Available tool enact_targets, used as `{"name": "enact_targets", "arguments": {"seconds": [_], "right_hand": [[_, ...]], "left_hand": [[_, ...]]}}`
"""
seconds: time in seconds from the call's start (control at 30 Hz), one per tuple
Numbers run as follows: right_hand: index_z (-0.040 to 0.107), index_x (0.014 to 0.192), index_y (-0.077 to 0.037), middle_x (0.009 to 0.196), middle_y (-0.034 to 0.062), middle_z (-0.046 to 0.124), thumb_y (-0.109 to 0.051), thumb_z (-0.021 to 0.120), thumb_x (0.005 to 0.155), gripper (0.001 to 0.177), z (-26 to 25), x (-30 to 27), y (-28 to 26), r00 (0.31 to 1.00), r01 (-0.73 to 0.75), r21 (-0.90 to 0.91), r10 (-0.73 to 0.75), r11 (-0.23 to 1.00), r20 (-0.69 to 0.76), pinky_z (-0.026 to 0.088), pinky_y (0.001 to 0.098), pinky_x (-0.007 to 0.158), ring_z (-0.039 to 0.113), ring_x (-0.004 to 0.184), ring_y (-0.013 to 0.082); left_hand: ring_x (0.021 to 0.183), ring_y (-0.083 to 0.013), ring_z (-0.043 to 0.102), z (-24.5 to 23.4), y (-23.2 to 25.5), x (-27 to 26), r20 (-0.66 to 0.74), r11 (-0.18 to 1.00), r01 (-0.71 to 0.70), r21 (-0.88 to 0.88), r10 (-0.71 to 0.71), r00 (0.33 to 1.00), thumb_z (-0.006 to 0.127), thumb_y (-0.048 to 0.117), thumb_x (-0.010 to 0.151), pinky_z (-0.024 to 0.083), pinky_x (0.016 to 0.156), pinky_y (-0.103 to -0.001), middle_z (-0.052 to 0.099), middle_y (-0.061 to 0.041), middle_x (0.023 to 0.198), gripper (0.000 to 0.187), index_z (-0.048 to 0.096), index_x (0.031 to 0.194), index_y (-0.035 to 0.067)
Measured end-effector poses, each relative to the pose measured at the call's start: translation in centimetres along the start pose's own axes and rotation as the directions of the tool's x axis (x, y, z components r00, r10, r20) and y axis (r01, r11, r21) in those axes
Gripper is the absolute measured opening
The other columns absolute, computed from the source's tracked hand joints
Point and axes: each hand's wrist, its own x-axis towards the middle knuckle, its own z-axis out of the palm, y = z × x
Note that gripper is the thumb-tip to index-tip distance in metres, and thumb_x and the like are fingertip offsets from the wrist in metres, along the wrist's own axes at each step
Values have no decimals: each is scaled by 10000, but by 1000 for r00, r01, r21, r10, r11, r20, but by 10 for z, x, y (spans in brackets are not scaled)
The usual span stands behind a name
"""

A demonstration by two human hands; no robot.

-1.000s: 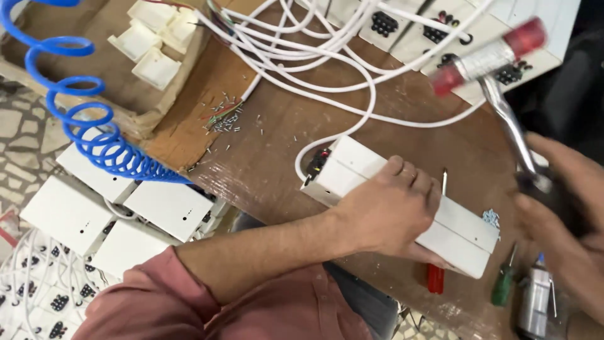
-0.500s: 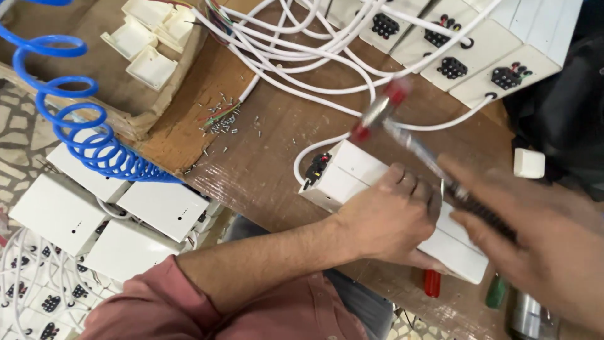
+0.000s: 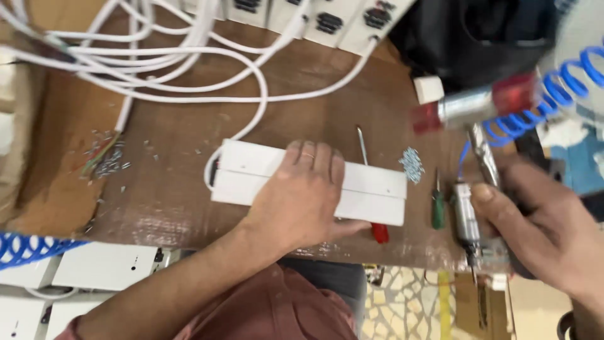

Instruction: Assembling white electronic boxes by attaching wires and using various tools to secure components.

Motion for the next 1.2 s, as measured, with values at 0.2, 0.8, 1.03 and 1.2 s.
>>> {"name": "enact_targets", "arguments": {"seconds": [0.2,0.8,1.03,1.2], "right_hand": [[772,1062,-71,576,81,583,-326,664,985,288,-10,-4,28,955,-277,-482,293,831,-44,436,361,469,545,497,171],[728,1003,-122,491,75,593,-373,579,1020,292,41,-12,63,958,-246,-275,277,929,79,437,385,435,542,430,189],[524,728,-106,531,4,503,-412,317,1112,533,193,-72,79,843,-169,638,445,752,-301,400,277,352,473,416,91],[497,769,-88,540,16,456,-400,341,1108,487,204,-70,64,821,-145,751,502,644,-272,390,277,386,455,441,105]], "left_hand": [[976,-343,663,0,15,22,274,996,-80,49,63,960,547,777,884,522,859,-457,645,-255,1093,951,619,1186,-121],[942,-392,691,6,17,22,145,995,-96,8,94,985,621,758,786,536,889,-500,673,-244,991,985,587,1218,-127],[887,-384,710,6,15,24,159,996,-93,16,89,983,605,748,830,567,829,-493,675,-251,955,967,598,1208,-141],[859,-373,714,6,17,23,199,994,-108,29,101,975,598,761,846,575,811,-493,673,-252,982,976,598,1201,-148]]}}
